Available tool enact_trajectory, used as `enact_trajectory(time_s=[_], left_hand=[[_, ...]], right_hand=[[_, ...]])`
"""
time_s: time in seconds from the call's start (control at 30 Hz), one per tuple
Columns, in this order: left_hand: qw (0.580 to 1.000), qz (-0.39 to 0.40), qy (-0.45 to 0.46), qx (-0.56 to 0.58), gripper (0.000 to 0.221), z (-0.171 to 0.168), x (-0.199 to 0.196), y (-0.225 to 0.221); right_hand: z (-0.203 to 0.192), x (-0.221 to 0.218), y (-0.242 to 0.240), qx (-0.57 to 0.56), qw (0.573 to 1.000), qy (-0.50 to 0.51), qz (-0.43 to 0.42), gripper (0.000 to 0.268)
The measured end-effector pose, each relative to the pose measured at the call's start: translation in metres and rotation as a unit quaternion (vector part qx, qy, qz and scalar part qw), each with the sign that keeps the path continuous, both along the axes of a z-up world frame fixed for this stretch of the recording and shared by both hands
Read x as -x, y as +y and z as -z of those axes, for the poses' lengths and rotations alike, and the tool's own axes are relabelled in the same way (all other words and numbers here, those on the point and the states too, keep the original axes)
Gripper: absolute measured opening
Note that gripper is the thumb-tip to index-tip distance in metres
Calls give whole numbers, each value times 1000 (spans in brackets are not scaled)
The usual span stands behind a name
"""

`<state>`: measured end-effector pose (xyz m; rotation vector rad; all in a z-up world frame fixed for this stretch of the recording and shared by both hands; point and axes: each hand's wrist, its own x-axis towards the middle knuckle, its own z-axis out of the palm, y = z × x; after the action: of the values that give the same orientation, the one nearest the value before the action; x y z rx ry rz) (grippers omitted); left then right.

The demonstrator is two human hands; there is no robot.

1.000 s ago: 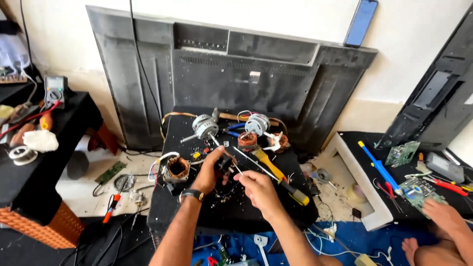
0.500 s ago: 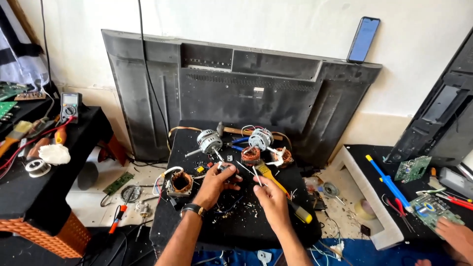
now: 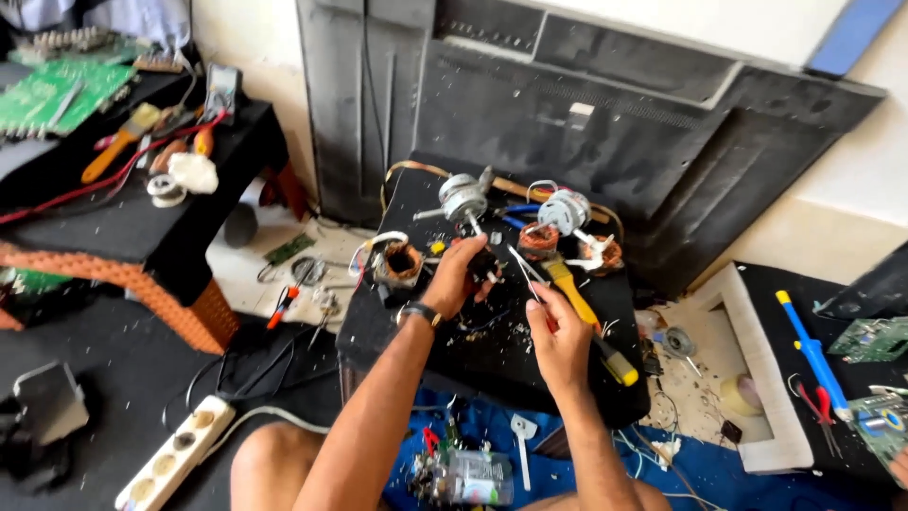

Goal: The person is disassembling and repairing a small electric motor assembly using a screwdriver and manual manipulation.

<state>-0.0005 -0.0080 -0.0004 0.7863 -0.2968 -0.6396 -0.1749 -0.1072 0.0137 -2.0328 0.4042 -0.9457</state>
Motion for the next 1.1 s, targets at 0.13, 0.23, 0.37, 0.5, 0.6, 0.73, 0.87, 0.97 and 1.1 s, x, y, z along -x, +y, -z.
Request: enact_trajectory(time_s=[0.13,0.23,0.37,0.5,0.6,0.73,0.87,0.97,1.1], left_hand=[[1000,-24,2,-5,30,-7,11,4],[999,-42,17,1,27,-8,13,4],[999,-46,5,-4,28,-1,9,-1],[999,-48,-2,-13,27,-11,17,3],[999,-47,-9,-19,28,-3,14,-2],[998,-50,-22,-28,28,-5,17,1],[998,-47,-35,-34,27,-11,21,5],[998,-45,-39,-34,27,-9,21,5],[998,-46,-41,-31,27,-13,21,6]], right_hand=[[-6,1,9,82,996,-21,-20,39],[-3,-3,-1,105,994,-8,-38,30],[4,-1,-8,87,995,1,-54,28],[-2,3,-5,72,996,-2,-57,30],[4,1,-7,80,995,2,-58,30],[1,3,-4,83,995,1,-61,29],[-2,4,-1,85,995,9,-56,30],[0,5,0,88,995,12,-52,30],[-3,4,0,95,994,8,-53,30]])
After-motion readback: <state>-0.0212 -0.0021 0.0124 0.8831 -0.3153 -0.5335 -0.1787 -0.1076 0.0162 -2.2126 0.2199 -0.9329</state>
